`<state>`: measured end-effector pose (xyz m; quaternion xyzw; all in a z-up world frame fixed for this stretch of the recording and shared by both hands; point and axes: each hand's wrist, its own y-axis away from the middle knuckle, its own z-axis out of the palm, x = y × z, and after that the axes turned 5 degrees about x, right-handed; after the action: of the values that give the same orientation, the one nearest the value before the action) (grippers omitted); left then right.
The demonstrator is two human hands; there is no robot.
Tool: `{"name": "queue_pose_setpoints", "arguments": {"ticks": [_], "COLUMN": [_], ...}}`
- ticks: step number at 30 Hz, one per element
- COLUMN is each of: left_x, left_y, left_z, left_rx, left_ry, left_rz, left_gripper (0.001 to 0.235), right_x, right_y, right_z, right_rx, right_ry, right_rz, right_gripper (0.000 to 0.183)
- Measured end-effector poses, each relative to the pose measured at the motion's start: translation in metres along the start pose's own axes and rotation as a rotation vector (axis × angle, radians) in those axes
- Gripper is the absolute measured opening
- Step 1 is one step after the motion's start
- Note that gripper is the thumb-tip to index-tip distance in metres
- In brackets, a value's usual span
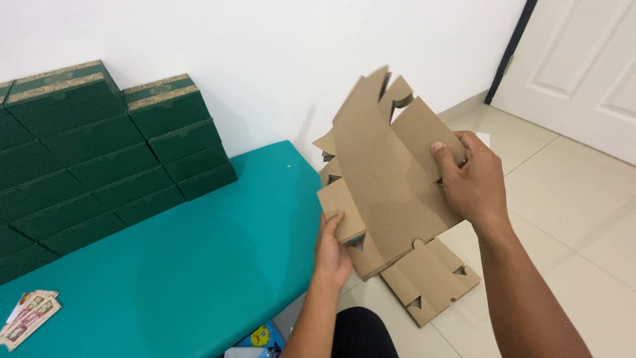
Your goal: The person assembles flat cardboard pieces into green boxes on a teal table. They fold the cardboard, insert small packets, close the boxes, and stack them with others.
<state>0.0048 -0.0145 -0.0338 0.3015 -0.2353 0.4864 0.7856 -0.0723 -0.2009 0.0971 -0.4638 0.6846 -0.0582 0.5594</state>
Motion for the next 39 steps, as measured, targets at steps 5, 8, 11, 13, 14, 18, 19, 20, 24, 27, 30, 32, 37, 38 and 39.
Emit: {"name": "queue_pose_setpoints", "arguments": {"ticks": [5, 8, 11, 13, 14, 18, 19, 20, 24, 27, 30, 32, 37, 38, 39], "left_x": [-0.009, 0.003, 0.028, 0.049, 0.061, 0.091, 0.096, 0.102, 0.099, 0.072, 0.068, 0.068, 0.061, 0.058, 0.056], "left_y": [-0.001, -0.011, -0.025, -0.016, -0.003, -0.006, 0.002, 0.009, 0.011, -0.011, -0.006, -0.001, 0.014, 0.016, 0.016], "left_z": [0.021, 0.015, -0.001, -0.009, -0.008, -0.045, -0.053, -0.06, -0.112, -0.156, -0.167, -0.17, -0.173, -0.173, -0.172], "left_rx": [-0.085, -0.037, 0.075, 0.112, 0.16, 0.306, 0.313, 0.343, 0.445, 0.525, 0.44, 0.431, 0.364, 0.326, 0.284], "left_ry": [0.101, 0.042, -0.095, -0.171, -0.282, -0.632, -0.634, -0.734, -0.933, -0.883, -0.865, -0.859, -0.884, -0.912, -0.941], "left_rz": [-0.1, -0.022, 0.145, 0.222, 0.285, 0.384, 0.387, 0.356, 0.207, 0.221, 0.177, 0.183, 0.15, 0.169, 0.192], "left_gripper": [0.074, 0.081, 0.085, 0.084, 0.074, 0.059, 0.059, 0.059, 0.066, 0.045, 0.058, 0.058, 0.06, 0.06, 0.059], "right_x": [-0.032, -0.031, -0.015, 0.0, 0.006, 0.022, 0.023, 0.024, 0.014, 0.092, 0.068, 0.049, 0.061, 0.068, 0.074], "right_y": [-0.009, -0.014, -0.019, -0.016, -0.013, 0.017, 0.027, 0.036, 0.073, 0.07, 0.066, 0.07, 0.077, 0.078, 0.077], "right_z": [-0.019, -0.021, -0.003, 0.018, 0.031, 0.089, 0.1, 0.112, 0.139, 0.191, 0.183, 0.171, 0.157, 0.153, 0.15], "right_rx": [-0.021, -0.024, -0.034, -0.039, -0.043, -0.157, -0.162, -0.258, -0.496, -0.505, -0.556, -0.591, -0.673, -0.672, -0.666], "right_ry": [0.014, -0.021, -0.084, -0.121, -0.122, -0.117, -0.122, -0.075, 0.044, 0.135, 0.158, 0.197, 0.378, 0.398, 0.415], "right_rz": [-0.057, -0.077, -0.054, -0.034, 0.03, 0.276, 0.276, 0.333, 0.37, 0.273, 0.372, 0.397, 0.395, 0.378, 0.361], "right_gripper": [0.031, 0.03, 0.033, 0.035, 0.039, 0.056, 0.056, 0.058, 0.052, 0.039, 0.05, 0.051, 0.051, 0.054, 0.056]}}
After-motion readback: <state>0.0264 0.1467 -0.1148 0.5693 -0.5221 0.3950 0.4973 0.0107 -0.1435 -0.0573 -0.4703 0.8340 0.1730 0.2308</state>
